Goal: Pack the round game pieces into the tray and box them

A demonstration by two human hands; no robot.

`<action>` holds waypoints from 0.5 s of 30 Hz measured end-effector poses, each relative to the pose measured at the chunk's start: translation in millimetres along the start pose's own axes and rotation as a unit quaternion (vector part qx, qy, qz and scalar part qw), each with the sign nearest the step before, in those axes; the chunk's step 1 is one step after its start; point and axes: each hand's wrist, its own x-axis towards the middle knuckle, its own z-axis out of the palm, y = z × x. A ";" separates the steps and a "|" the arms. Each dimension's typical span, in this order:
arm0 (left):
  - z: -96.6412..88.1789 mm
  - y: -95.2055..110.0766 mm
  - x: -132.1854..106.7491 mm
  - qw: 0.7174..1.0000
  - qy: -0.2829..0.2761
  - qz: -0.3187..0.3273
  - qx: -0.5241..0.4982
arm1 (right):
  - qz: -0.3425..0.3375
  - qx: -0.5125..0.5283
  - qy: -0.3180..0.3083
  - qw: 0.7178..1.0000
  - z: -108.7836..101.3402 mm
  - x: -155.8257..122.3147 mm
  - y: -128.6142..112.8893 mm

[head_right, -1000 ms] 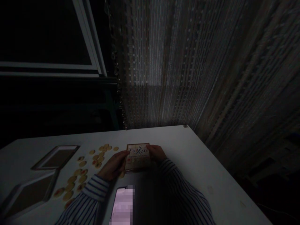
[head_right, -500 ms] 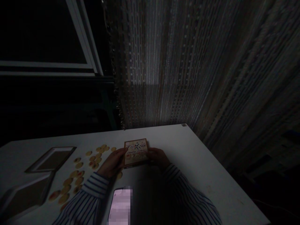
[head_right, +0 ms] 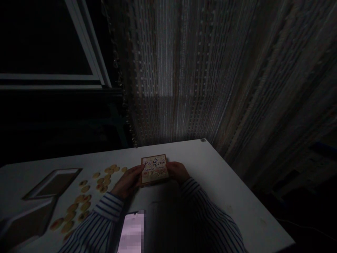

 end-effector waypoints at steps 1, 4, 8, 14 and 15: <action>1.6 -0.3 0.0 1.000 0.002 -0.001 0.000 | 0.004 0.006 0.002 1.000 -1.2 0.8 0.2; 5.1 -0.9 -0.3 1.000 0.004 -0.005 0.006 | 0.011 0.023 0.006 1.000 -4.4 2.1 1.7; 5.6 0.3 -1.4 1.000 -0.010 -0.020 0.007 | 0.015 0.039 0.007 0.999 -7.9 3.6 3.3; 4.9 5.6 -1.4 0.998 -0.021 -0.050 0.036 | 0.019 0.061 -0.004 0.998 -13.4 7.1 4.0; 5.6 6.3 -0.6 0.998 -0.019 -0.048 0.038 | 0.019 0.064 -0.005 0.998 -14.6 7.5 4.4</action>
